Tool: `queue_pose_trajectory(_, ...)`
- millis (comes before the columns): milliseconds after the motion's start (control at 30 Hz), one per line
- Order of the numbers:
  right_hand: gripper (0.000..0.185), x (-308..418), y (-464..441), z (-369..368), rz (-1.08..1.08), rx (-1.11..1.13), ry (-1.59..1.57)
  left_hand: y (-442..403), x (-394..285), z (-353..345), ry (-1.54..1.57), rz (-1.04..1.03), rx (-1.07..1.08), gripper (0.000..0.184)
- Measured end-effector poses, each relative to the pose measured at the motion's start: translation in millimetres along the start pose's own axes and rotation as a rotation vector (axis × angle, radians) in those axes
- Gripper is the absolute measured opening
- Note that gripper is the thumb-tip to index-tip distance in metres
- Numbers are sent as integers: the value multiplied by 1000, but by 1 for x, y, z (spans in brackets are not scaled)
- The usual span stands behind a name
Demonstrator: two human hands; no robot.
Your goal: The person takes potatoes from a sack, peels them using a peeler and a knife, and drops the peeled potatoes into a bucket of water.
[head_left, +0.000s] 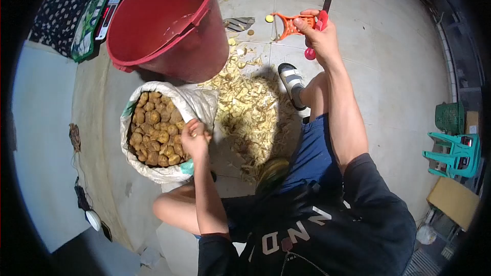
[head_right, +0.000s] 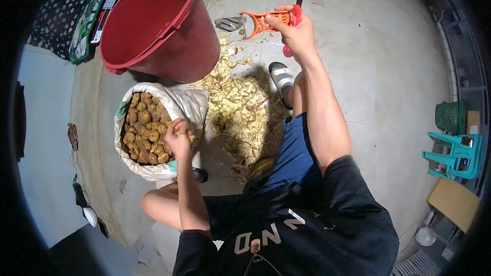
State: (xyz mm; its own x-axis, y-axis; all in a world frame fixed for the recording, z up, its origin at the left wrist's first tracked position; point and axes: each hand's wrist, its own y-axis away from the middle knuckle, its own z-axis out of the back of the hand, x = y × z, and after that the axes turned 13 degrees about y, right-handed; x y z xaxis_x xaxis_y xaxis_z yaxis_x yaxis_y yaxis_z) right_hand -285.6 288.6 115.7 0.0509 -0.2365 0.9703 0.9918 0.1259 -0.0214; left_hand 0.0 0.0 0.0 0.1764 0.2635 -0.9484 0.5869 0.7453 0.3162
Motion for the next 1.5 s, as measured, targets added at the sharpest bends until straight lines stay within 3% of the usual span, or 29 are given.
queue_pose_trajectory(33, 41, -1, 8, -3, 24, 18, 46, 2, -8, 12, -75, -45, -72, 32)
queue_pose_trajectory(67, 38, -3, 17, -6, 48, 39, 92, 0, -9, 29, -419, -311, -134, 27)
queue_pose_trajectory(100, 38, 1, -17, 7, 121, 15, 111, -34, 7, 2, -399, -356, -176, 25)
queue_pose_trajectory(167, 38, -13, 2, 0, 297, 291, 408, -31, 14, 45, -834, -470, -261, 35)
queue_pose_trajectory(233, 41, -6, 19, -9, 338, 380, 699, -29, 17, 77, -1084, -201, -329, 46)
queue_pose_trajectory(267, 44, 2, 23, -13, 276, 416, 683, -32, 17, 86, -1119, -47, -359, 56)
queue_pose_trajectory(367, 44, 8, 28, -19, 263, 460, 678, -11, -5, 71, -1255, 124, -273, 60)
queue_pose_trajectory(500, 46, 3, 30, -24, 287, 415, 676, -15, -2, 95, -1187, 148, -288, 60)
queue_pose_trajectory(633, 46, 1, 33, -21, 248, 438, 708, -13, 3, 125, -1117, -41, -524, 61)
queue_pose_trajectory(767, 45, 3, 37, -23, 231, 453, 716, -25, 10, 149, -911, -14, -668, 76)
queue_pose_trajectory(900, 44, -2, 41, -23, 311, 410, 713, -20, 20, 157, -1040, -110, -640, 89)
queue_pose_trajectory(933, 44, 1, 42, -23, 305, 417, 730, -17, 20, 152, -1078, -2, -643, 96)
queue_pose_trajectory(1067, 44, 5, 41, -23, 220, 469, 728, -23, 11, 152, -1099, 195, -496, 78)
queue_pose_trajectory(1133, 43, 3, 44, -26, 278, 444, 713, -22, 14, 154, -1061, 44, -472, 66)
queue_pose_trajectory(1400, 42, -2, 49, -33, 302, 464, 727, -30, 32, 159, -937, 37, -431, 63)
queue_pose_trajectory(1467, 42, -1, 51, -35, 295, 476, 735, -32, 41, 161, -890, -176, -567, 49)
queue_pose_trajectory(1500, 42, -1, 52, -35, 280, 486, 752, -31, 37, 159, -888, -178, -567, 49)
